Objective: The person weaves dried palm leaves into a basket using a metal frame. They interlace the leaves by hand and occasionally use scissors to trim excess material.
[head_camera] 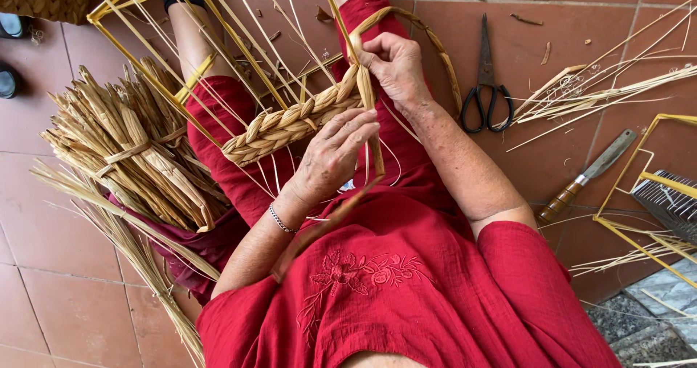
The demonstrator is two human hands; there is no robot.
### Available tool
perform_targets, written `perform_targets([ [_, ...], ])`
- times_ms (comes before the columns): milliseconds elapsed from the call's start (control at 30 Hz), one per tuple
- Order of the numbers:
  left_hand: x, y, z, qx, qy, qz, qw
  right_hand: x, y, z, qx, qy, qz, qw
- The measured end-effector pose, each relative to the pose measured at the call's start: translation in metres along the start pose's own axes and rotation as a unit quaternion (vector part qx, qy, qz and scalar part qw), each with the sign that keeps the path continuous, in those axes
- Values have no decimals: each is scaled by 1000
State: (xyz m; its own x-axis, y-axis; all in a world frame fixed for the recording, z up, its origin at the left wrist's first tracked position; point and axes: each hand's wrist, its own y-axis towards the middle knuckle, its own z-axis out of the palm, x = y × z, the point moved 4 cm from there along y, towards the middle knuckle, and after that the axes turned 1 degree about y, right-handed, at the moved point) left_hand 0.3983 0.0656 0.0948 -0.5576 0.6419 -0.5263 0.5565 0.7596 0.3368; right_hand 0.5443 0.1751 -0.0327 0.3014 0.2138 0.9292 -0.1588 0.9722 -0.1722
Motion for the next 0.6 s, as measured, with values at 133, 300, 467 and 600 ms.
perform_targets([
  [133,30,10,0,-34,-71,-133,988,3,-3,7,90,160,99,978],
  [300,55,21,5,-129,-63,-210,967,16,-11,13,165,185,118,961],
  [467,84,46,22,-79,-28,-259,962,20,-6,17,195,157,142,958],
  [600,86,51,18,-148,-147,-216,954,26,-8,18,157,176,125,964],
])
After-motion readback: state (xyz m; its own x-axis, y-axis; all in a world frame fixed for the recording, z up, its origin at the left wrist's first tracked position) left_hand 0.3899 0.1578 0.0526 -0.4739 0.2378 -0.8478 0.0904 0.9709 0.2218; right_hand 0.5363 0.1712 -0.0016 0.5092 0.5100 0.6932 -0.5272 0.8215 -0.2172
